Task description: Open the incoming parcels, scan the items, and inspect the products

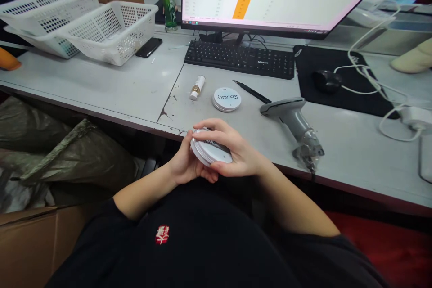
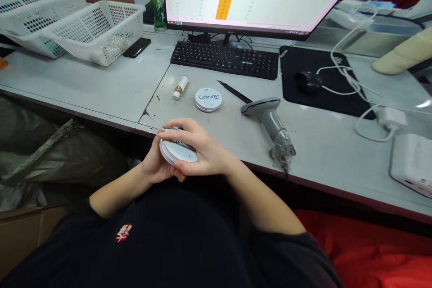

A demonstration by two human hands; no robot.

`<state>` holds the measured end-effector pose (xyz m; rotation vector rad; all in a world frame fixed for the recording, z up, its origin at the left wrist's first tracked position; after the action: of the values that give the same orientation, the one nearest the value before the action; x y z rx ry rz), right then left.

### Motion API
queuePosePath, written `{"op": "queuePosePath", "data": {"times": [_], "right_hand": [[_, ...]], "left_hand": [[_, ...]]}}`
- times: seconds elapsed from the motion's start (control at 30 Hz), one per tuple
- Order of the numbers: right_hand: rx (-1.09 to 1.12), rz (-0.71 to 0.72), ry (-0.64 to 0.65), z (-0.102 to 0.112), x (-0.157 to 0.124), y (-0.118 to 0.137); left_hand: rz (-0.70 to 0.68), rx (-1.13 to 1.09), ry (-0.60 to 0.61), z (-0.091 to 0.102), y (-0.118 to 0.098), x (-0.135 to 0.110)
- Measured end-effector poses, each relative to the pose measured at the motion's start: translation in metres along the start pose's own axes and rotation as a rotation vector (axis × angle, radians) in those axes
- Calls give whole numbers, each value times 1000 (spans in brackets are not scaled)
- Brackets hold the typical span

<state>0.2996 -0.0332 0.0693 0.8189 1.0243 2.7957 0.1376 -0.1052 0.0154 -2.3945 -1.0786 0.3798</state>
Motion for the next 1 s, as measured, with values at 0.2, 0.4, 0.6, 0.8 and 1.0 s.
{"op": "queuePosePath", "data": {"times": [0.2,0.4,0.6,0.8,1.0], "right_hand": [[31,74,5,4,7,17],[189,72,-121,6,5,11],[133,-2,-266,11,-3,6],[47,32,-58,9,-1,7],[164,67,-73,7,-1,1]], "left_hand": [[293,-135,179,-6,-1,5],[311,-305,267,-14,2,10],[190,-247,141,-12,-4,6],[203,-179,123,-10,-3,8],[213,-142,137,-11,0,10]]}}
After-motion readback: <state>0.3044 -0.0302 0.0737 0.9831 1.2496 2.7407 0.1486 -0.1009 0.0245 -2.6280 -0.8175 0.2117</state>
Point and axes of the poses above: each hand's wrist, its own x-axis towards the middle knuckle, its own z-axis out of the back of the hand, y = z × x, the point moved 1 cm from there along x, towards the middle knuckle, and after that the axes turned 7 degrees about y, right-handed, at the moved point
